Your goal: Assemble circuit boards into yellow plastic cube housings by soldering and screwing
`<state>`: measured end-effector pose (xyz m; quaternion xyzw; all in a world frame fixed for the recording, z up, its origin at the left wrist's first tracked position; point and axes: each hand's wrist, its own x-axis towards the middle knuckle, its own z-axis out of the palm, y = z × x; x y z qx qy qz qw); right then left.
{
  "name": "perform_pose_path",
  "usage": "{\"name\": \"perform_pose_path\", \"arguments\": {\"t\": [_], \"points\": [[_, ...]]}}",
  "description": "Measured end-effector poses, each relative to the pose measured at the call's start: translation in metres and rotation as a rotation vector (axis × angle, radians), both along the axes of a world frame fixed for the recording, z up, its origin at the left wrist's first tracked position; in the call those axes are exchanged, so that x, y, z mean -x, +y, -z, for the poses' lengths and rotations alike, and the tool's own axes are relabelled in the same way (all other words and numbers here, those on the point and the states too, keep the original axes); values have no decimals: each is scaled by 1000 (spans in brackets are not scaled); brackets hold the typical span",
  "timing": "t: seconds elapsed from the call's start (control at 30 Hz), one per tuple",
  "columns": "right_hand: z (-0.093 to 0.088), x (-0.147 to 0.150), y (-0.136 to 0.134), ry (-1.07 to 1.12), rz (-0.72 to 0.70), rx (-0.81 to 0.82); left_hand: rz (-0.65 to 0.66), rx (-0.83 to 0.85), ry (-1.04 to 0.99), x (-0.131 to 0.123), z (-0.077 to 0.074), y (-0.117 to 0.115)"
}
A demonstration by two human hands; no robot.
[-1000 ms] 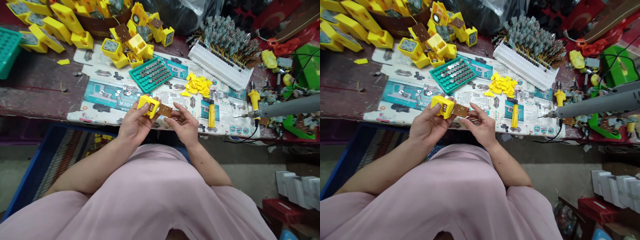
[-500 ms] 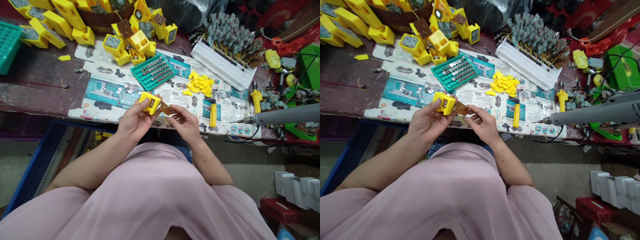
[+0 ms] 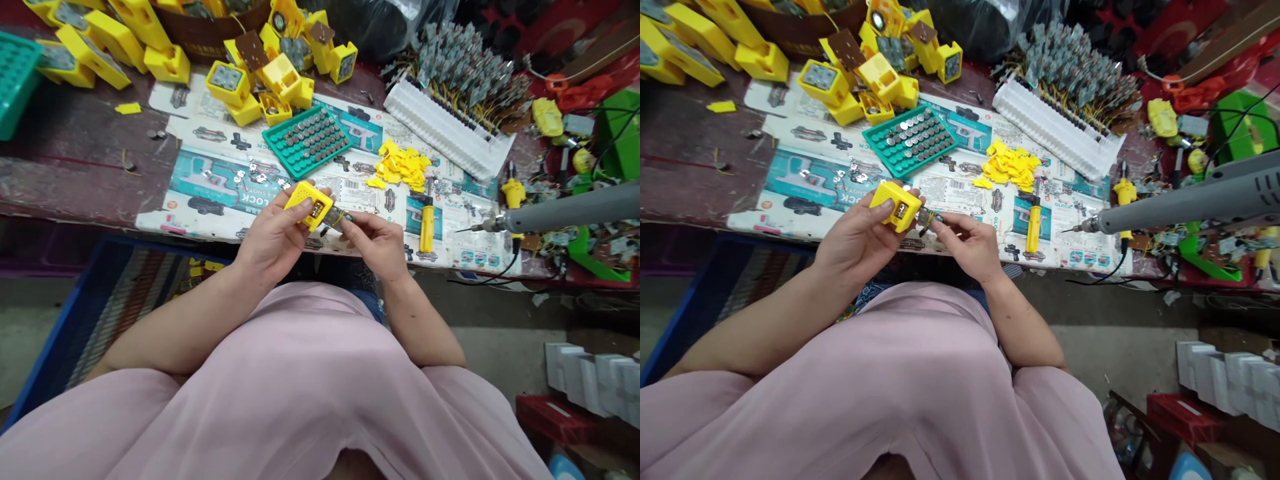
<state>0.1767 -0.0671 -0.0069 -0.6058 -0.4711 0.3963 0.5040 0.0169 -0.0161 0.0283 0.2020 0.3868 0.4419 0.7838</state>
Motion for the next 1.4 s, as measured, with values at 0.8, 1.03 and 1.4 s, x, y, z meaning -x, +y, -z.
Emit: {"name": "perform_pose_path", "arguments": {"t": [0.8,1.03,1.4], "points": [[-2,-7,-6,-281,-47,-222,40,76,-17,1,1,2],[-3,-10,-12,-244,-103,-330,17,56,-27,1,3,4],[6,-3,1,263,-18,5,55,27,-44,1,0,-2]]}}
